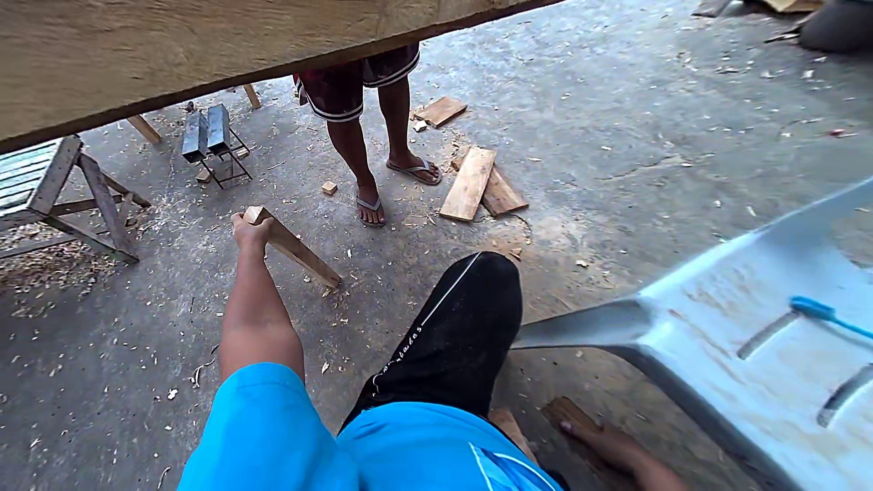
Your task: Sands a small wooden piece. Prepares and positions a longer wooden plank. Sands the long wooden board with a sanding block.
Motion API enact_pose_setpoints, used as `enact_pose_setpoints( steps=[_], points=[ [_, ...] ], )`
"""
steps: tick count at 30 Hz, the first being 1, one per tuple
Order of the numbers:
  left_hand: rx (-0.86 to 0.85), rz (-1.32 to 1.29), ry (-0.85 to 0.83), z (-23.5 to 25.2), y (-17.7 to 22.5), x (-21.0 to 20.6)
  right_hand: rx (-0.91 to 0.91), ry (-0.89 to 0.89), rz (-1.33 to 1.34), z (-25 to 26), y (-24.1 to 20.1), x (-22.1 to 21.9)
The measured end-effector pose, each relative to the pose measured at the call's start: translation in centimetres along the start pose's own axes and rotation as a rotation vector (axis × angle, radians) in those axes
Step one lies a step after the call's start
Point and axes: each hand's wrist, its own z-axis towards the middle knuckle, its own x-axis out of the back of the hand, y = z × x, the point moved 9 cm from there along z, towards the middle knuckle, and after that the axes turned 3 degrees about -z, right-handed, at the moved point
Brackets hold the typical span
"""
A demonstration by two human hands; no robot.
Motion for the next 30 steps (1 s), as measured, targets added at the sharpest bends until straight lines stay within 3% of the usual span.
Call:
enact_pose_setpoints(
  steps=[7, 12, 15, 18, 21, 23, 25, 26, 30],
  points=[
    [0.059, -0.213, 0.018, 1.2, -3.0, 1.9, -0.02, 0.0, 0.009, -2.1, -0.4, 0.0],
    [0.165, -0.303, 0.284, -1.1, -10.2, 6.5, -0.029, 0.004, 0.021, -1.8, -0.2, -0.1],
    [0.412, -0.472, 0.4, -5.4, -19.7, 9.3, -0.03, 0.005, 0.017, -1.8, -0.1, 0.1],
    [0.718, -0.674, 0.427, -14.2, -28.4, 8.2, -0.044, -0.018, -0.027, -1.6, -0.1, -0.2],
    [0.823, -0.699, 0.401, -21.3, -32.5, 4.9, -0.063, -0.049, -0.025, -1.5, -0.3, -0.9],
    [0.851, -0.584, 0.393, -22.4, -33.3, 1.9, -0.071, -0.052, -0.004, -1.0, -0.2, -1.3],
    [0.74, -0.45, 0.296, -20.2, -28.2, -2.2, -0.075, -0.042, 0.027, -0.4, 0.0, -1.2],
    [0.583, -0.441, 0.187, -18.1, -22.8, -4.4, -0.072, -0.043, 0.036, -0.5, -0.3, -1.0],
    [-0.261, -0.866, -0.376, -14.0, 6.6, -9.9, -0.025, -0.054, 0.021, -0.1, -1.0, -0.8]
  ],
)
